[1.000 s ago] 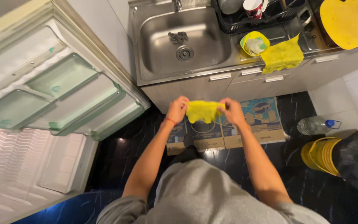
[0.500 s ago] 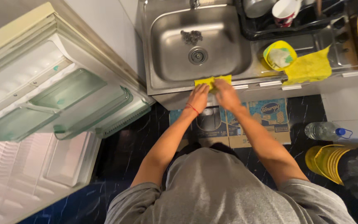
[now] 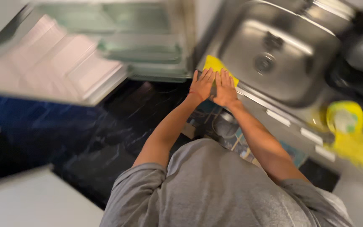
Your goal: The person cleans the interior of an empty refrigerator using a yellow cloth. They wipe the door shelves and interior walls, then remove a glass shelf to scrub it with a sponge and rinse it under the sink faucet before placing it back inside.
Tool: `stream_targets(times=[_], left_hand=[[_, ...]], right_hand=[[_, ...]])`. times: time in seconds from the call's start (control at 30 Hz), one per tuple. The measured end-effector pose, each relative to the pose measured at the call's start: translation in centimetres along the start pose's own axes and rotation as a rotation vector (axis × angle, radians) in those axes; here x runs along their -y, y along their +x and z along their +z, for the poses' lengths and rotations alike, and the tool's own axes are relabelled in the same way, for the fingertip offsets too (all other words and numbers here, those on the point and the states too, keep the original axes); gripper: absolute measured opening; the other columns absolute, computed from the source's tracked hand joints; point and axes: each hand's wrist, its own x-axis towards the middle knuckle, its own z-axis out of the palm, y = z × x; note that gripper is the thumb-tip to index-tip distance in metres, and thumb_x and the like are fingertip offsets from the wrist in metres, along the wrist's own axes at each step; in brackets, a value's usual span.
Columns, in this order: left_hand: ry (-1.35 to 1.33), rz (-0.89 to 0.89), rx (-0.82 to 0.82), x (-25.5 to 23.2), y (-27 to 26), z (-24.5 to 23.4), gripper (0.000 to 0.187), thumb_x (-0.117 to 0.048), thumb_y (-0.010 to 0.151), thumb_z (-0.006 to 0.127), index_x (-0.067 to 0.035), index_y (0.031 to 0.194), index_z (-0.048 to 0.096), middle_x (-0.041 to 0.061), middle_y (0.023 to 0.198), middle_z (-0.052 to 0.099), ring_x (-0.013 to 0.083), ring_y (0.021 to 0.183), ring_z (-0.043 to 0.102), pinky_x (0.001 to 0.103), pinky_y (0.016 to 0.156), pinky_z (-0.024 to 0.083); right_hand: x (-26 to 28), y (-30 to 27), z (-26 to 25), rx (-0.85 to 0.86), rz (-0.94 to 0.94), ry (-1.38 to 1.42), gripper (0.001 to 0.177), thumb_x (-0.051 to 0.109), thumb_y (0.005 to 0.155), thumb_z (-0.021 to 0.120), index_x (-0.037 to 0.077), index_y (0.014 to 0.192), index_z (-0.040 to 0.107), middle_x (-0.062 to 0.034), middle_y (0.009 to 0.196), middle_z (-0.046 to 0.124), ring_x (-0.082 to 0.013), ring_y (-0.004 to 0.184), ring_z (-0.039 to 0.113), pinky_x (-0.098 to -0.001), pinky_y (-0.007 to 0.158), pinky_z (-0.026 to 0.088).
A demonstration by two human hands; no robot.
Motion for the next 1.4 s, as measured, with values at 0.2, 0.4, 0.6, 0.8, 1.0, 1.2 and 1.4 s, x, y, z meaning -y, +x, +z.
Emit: stream_targets(times=[0.2, 0.4, 0.6, 0.8, 1.0, 1.2, 1.4], left_hand=[[0.059, -0.229, 0.218, 3.8, 2.2, 1.1, 0.099, -0.053, 0.092, 0.067, -0.021, 0.166, 0.009, 0.003, 0.173, 0.009, 0.0368, 0.158, 0.0, 0.062, 0.124, 0.006], [0.045, -0.111, 0.245, 2.7, 0.8, -0.5, 0.07, -0.027, 0.103, 0.041, -0.023, 0.166, 0.011, 0.001, 0.173, 0.003, 0.0343, 0.159, 0.002, 0.061, 0.126, 0.006], [-0.034, 0.167, 0.089, -5.5, -2.3, 2.6, 0.076, -0.015, 0.098, 0.045, -0.015, 0.165, 0.008, 0.008, 0.172, 0.0, 0.0346, 0.158, 0.007, 0.062, 0.127, 0.016], [-0.013, 0.277, 0.354, -16.8, -3.5, -1.9, 0.097, -0.031, 0.095, 0.06, -0.011, 0.165, -0.004, 0.011, 0.171, -0.014, 0.0365, 0.157, -0.01, 0.062, 0.124, -0.009], [-0.013, 0.397, 0.426, -25.0, -2.9, -3.4, 0.096, -0.032, 0.098, 0.06, -0.008, 0.164, -0.005, 0.012, 0.171, -0.015, 0.0367, 0.156, -0.014, 0.06, 0.124, -0.014], [-0.017, 0.47, 0.371, -29.4, -1.7, -1.2, 0.097, -0.031, 0.095, 0.065, -0.01, 0.165, 0.001, 0.012, 0.172, -0.006, 0.0353, 0.158, -0.006, 0.061, 0.123, -0.011], [-0.057, 0.454, 0.331, -30.0, -1.4, -0.2, 0.094, -0.026, 0.093, 0.064, -0.011, 0.165, 0.005, 0.011, 0.173, -0.001, 0.0344, 0.158, 0.0, 0.061, 0.124, -0.006]], right_hand=[[-0.2, 9.6, 4.5, 0.03, -0.117, -0.113, 0.132, 0.05, 0.068, 0.077, 0.011, 0.164, -0.005, -0.0181, 0.169, -0.016, -0.0344, 0.157, -0.012, -0.0485, 0.129, -0.006], [-1.1, 4.5, 2.2, 0.019, -0.133, -0.098, 0.122, 0.047, 0.078, 0.074, 0.011, 0.164, -0.005, -0.0181, 0.17, -0.011, -0.034, 0.158, -0.007, -0.048, 0.129, -0.002], [-7.2, -6.2, 1.3, -0.034, -0.027, -0.082, 0.114, 0.04, 0.081, 0.072, 0.013, 0.165, 0.0, -0.0157, 0.171, 0.0, -0.032, 0.159, 0.001, -0.0477, 0.129, 0.003], [-13.1, -15.9, 1.9, -0.134, 0.109, -0.055, 0.107, 0.038, 0.084, 0.069, 0.012, 0.164, 0.004, -0.0164, 0.171, 0.003, -0.0324, 0.158, 0.003, -0.0472, 0.128, 0.0], [-18.6, -21.7, 3.5, -0.227, 0.26, -0.044, 0.112, 0.035, 0.08, 0.073, 0.015, 0.165, 0.003, -0.0128, 0.171, 0.002, -0.0295, 0.158, 0.002, -0.0475, 0.128, -0.001], [-22.0, -25.5, 3.6, -0.291, 0.334, -0.017, 0.111, 0.029, 0.079, 0.076, 0.012, 0.164, 0.007, -0.0109, 0.171, 0.006, -0.0283, 0.158, 0.006, -0.047, 0.128, 0.002], [-21.8, -25.6, 3.3, -0.326, 0.341, 0.025, 0.108, 0.029, 0.082, 0.074, 0.008, 0.164, 0.007, -0.0127, 0.171, 0.005, -0.0313, 0.157, 0.006, -0.05, 0.128, 0.001]])
